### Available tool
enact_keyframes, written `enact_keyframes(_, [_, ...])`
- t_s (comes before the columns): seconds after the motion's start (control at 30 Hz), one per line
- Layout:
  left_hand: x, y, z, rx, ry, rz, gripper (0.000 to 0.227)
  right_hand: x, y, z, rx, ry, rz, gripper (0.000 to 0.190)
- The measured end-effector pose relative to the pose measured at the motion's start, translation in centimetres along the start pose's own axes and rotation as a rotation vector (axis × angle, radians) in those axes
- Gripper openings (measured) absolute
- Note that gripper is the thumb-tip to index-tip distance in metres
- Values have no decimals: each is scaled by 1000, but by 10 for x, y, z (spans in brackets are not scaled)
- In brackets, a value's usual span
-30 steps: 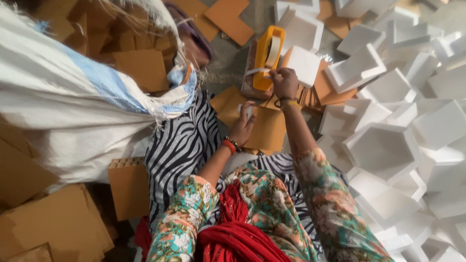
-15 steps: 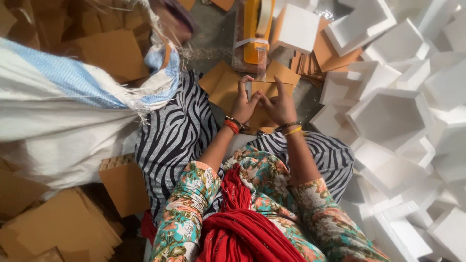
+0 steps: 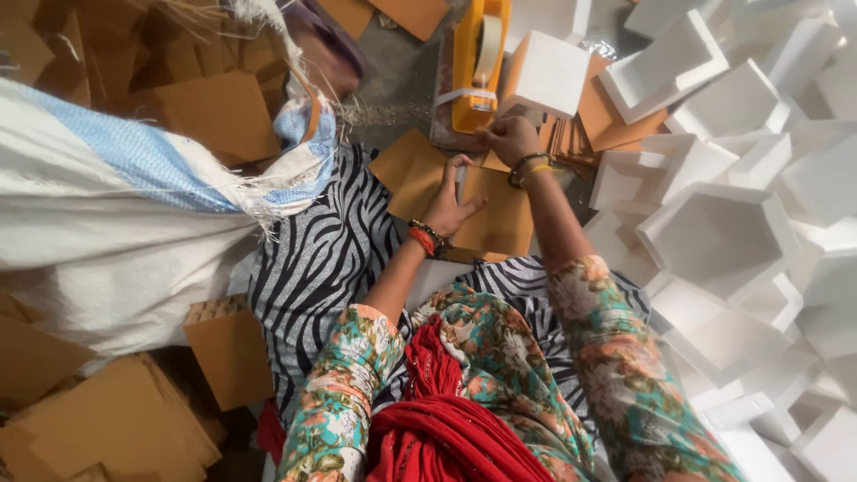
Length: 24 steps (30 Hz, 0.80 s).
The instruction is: The person assembles small cardboard boxes by inserting white foam inserts into the box base and folding the flaps. They use a tape dispenser to seal the boxes and place the finished units aside.
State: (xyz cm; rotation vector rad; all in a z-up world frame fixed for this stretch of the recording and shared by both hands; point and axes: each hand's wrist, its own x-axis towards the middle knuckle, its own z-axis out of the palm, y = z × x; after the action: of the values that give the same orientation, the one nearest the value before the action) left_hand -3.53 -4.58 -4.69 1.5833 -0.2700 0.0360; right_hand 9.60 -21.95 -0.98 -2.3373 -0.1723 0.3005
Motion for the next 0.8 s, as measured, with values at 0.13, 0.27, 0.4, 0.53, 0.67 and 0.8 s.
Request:
enact_keyframes(0.13, [-16,67,-21,107,-83,115,68,-70,-21,-45,868,-156,277,45])
enact_keyframes(0.27, [-42,121,-30,444,-200,142,67,-151,-46,-44,616,-178,-223,48])
enact_keyframes(0.4, [-69,148,-28,421,-210,397,75,-177,-67,-38,488,-16,-480,68])
enact_keyframes(0.53, [-104,157,-23,348,-364,371,81,-174,-61,-75,409,-433,52,66])
enact_keyframes(0.67, [-104,134,-43,-289,-834,216,107,-159,-43,-116,-41,-1153,4,61])
enact_keyframes(0.8, [-78,74,-50,502,-570,-347,59,-93,-22,-184,-305,-1017,16,54])
